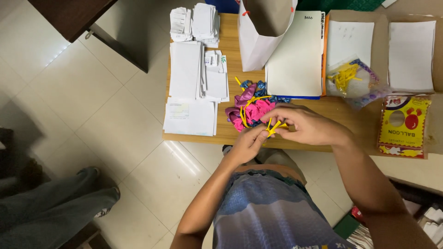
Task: The person stands at a table and repeatedly picks up yellow balloon strings from a pile of colorful balloons. They tie the strings into knots by hand and place the tied strings into a clear plastic bag on the table.
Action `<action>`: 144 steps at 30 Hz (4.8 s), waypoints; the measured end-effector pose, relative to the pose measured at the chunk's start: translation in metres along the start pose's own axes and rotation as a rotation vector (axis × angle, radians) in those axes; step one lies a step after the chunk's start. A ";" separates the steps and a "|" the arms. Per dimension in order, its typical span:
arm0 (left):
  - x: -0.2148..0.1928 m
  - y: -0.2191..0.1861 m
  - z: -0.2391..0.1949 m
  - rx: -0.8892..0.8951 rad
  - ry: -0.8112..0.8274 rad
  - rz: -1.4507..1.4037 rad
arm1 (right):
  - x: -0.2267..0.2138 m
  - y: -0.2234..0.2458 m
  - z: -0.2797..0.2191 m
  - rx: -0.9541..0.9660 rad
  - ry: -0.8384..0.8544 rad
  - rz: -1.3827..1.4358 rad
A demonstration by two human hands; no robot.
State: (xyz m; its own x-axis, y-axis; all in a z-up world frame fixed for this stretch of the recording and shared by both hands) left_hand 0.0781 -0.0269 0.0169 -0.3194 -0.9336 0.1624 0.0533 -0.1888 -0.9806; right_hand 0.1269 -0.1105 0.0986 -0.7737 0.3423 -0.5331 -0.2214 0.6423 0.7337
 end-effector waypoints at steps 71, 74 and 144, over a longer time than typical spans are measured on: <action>-0.020 0.096 -0.040 -0.234 -0.267 -0.663 | 0.065 -0.109 0.024 0.001 -0.413 0.532; -0.019 0.102 -0.039 -0.173 -0.282 -0.718 | 0.077 -0.122 0.031 0.045 -0.428 0.552; -0.010 0.094 -0.084 -0.153 -0.103 -0.079 | 0.020 0.008 0.029 -0.258 -0.026 -0.330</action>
State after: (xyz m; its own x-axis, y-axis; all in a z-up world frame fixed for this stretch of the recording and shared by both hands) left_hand 0.0070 -0.0100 -0.0858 -0.2176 -0.9454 0.2426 -0.1153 -0.2219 -0.9682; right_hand 0.1268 -0.0786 0.0811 -0.6216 0.1661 -0.7655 -0.5993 0.5284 0.6013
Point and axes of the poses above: each hand's wrist, its own z-axis towards the middle knuckle, its own x-axis out of the palm, y = z × x, the point moved 10 cm from there along z, towards the middle knuckle, and after that the axes turned 14 degrees about -z, right-handed, at the moved point
